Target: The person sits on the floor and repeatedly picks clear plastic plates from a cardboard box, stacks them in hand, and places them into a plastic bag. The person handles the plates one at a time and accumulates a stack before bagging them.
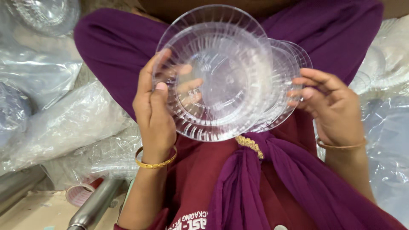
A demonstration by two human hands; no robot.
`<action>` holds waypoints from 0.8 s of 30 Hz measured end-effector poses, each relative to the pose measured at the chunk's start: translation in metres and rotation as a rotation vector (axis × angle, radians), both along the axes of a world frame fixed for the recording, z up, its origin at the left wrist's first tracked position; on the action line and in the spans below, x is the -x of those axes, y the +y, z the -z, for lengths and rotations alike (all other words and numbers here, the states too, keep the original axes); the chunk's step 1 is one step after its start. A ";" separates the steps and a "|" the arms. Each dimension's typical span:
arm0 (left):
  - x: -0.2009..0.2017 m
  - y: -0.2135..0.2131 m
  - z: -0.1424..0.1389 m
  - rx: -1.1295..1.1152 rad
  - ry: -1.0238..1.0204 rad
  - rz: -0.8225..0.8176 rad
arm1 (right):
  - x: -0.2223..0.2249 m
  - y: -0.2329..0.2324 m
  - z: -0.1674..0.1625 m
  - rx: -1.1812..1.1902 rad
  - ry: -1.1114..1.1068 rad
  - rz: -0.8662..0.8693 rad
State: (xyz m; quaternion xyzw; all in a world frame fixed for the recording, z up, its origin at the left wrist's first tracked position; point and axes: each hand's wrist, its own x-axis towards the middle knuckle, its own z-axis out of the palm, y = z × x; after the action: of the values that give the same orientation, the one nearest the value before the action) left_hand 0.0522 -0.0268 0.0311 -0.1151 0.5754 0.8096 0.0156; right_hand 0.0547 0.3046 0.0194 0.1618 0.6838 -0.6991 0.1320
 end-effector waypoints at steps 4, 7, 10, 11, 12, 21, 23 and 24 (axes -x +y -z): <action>-0.001 0.001 0.015 -0.064 0.001 -0.024 | 0.010 -0.002 -0.010 -0.125 0.166 -0.005; -0.002 0.007 0.018 -0.250 -0.143 0.033 | 0.020 0.000 -0.034 -0.074 0.227 0.096; -0.005 0.025 0.015 -0.116 0.015 0.122 | 0.020 -0.005 -0.049 0.111 0.170 -0.072; -0.007 0.033 0.015 0.047 0.071 0.113 | 0.018 -0.010 -0.048 0.183 0.170 -0.168; -0.007 0.039 0.016 0.211 0.129 0.102 | 0.014 -0.014 -0.046 0.257 0.170 -0.265; 0.002 0.029 0.024 -0.060 0.070 -0.141 | 0.008 -0.004 -0.026 -0.041 0.070 -0.082; 0.002 0.029 0.025 -0.144 0.019 -0.077 | 0.007 -0.005 -0.023 -0.041 0.056 -0.127; 0.002 0.031 0.026 -0.187 -0.008 -0.043 | 0.006 -0.007 -0.021 -0.043 0.048 -0.148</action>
State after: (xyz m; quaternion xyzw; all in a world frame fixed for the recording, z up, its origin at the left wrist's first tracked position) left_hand 0.0506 0.0042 0.0049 -0.1285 0.4946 0.8595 0.0111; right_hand 0.0488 0.2978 0.0400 0.0968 0.7116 -0.6764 0.1633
